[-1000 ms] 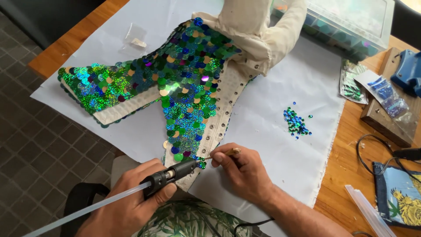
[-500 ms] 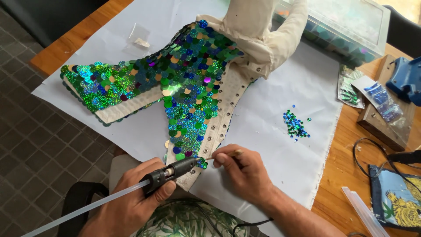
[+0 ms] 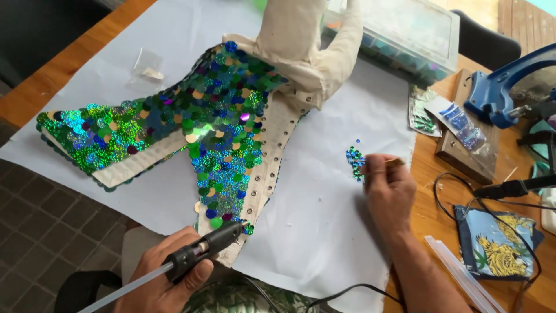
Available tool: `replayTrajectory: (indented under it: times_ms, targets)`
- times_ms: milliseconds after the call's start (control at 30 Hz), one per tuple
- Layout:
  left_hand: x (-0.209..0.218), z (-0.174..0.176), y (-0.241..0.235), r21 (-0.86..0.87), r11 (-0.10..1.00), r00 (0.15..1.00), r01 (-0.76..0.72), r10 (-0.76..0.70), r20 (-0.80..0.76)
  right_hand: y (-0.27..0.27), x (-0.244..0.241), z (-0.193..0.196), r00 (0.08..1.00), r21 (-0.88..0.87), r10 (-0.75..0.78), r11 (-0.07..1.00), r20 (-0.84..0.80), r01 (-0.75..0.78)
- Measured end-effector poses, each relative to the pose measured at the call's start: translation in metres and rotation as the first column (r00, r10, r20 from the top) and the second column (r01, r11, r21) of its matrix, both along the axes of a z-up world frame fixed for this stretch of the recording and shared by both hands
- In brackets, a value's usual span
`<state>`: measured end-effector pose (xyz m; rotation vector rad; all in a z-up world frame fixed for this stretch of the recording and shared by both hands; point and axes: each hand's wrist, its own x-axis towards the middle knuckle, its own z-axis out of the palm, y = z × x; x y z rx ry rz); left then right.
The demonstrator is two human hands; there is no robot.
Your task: The person uses a hot glue gun to attach small iridescent sequins to a white fabric piece that is already partially covered with green and blue sequins. They repeatedly pick up sequins with a wooden stick, place them on the fabric, and apply glue to secure them.
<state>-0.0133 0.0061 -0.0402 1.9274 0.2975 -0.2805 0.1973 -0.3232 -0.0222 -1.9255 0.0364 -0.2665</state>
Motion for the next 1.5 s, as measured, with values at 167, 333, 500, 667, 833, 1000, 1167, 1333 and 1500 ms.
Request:
replayTrajectory:
  times_ms: [167,333,500,667,833,1000,1167,1333,1500]
  targets:
    - [0.001,0.002,0.000,0.010,1.000,1.000,0.003,-0.003,0.014,-0.014,0.019,-0.006,0.994,-0.202,-0.066,0.976,0.092,0.084]
    - [-0.001,-0.005,0.002,0.018,1.000,0.998,-0.006,0.005,0.064,-0.014,0.021,-0.002,0.980,-0.211,-0.186,0.957,0.070,0.196]
    - [-0.003,-0.010,0.004,-0.019,1.000,0.999,-0.019,0.019,0.034,-0.015,0.020,-0.003,0.985,-0.235,-0.153,0.958,0.080,0.168]
    - [-0.004,-0.010,0.004,-0.014,1.000,0.998,-0.024,0.025,0.062,-0.018,0.022,-0.008,0.986,-0.271,-0.136,0.949,0.099,0.158]
    - [-0.003,0.014,-0.003,-0.018,0.999,0.992,-0.029,0.031,0.122,-0.029,0.027,-0.020,0.974,-0.355,-0.161,0.911,0.161,0.209]
    - [-0.001,0.023,-0.005,-0.107,0.994,0.964,0.020,0.009,0.265,-0.045,0.040,-0.045,0.937,-0.610,-0.003,0.758,0.351,0.231]
    - [0.002,0.035,-0.006,-0.037,0.999,0.947,0.039,-0.025,0.321,-0.016,0.022,-0.002,0.985,-0.329,-0.144,0.929,0.093,0.167]
    - [0.000,0.032,-0.005,0.023,0.997,0.891,0.067,-0.071,0.448,-0.019,0.022,-0.006,0.977,0.109,-0.151,0.980,-0.149,0.168]
    - [-0.004,0.027,-0.001,-0.115,0.993,0.990,-0.005,0.021,0.140,-0.022,0.024,-0.011,0.993,0.355,-0.097,0.928,-0.074,0.117]
